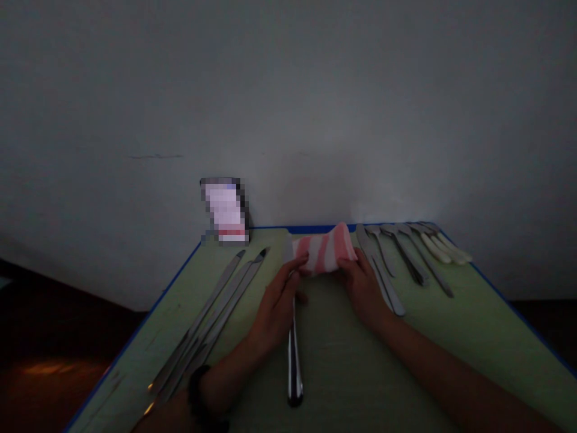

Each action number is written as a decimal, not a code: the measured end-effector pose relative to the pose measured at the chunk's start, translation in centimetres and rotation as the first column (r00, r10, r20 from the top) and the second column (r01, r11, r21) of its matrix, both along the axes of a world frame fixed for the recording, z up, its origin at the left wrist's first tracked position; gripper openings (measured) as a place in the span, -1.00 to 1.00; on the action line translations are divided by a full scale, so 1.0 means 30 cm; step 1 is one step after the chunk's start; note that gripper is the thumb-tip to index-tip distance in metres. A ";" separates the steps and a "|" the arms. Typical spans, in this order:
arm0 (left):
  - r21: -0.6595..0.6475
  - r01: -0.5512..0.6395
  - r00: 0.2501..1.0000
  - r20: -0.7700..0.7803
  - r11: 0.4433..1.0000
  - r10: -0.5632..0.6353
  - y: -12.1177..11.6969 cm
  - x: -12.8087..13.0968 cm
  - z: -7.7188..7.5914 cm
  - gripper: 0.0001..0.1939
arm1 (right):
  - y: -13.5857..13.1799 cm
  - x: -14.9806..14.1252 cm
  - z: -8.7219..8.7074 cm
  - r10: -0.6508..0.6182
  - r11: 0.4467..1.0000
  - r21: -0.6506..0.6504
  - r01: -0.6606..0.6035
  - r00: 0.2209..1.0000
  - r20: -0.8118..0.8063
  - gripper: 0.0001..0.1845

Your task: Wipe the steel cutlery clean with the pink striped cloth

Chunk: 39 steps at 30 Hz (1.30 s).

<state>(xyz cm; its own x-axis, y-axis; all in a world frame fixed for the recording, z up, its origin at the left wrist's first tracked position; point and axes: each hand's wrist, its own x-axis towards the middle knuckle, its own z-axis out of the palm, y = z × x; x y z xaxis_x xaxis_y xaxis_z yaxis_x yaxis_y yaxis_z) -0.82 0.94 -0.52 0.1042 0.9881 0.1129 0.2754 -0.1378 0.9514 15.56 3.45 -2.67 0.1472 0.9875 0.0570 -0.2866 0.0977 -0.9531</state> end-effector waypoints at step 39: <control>-0.006 0.800 0.520 -0.494 0.600 -0.697 -0.044 -0.029 0.065 -0.74 | 0.056 -0.041 -0.033 -0.086 0.988 -0.152 0.034 0.936 -0.343 -0.95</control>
<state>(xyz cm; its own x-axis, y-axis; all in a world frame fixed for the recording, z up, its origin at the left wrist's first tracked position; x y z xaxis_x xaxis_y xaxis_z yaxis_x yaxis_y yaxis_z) -1.70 -0.38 1.42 0.8783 0.4764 0.0409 0.3190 -0.6474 0.6922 14.33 5.11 -3.66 0.1918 0.9702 -0.1482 -0.5998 -0.0036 -0.8002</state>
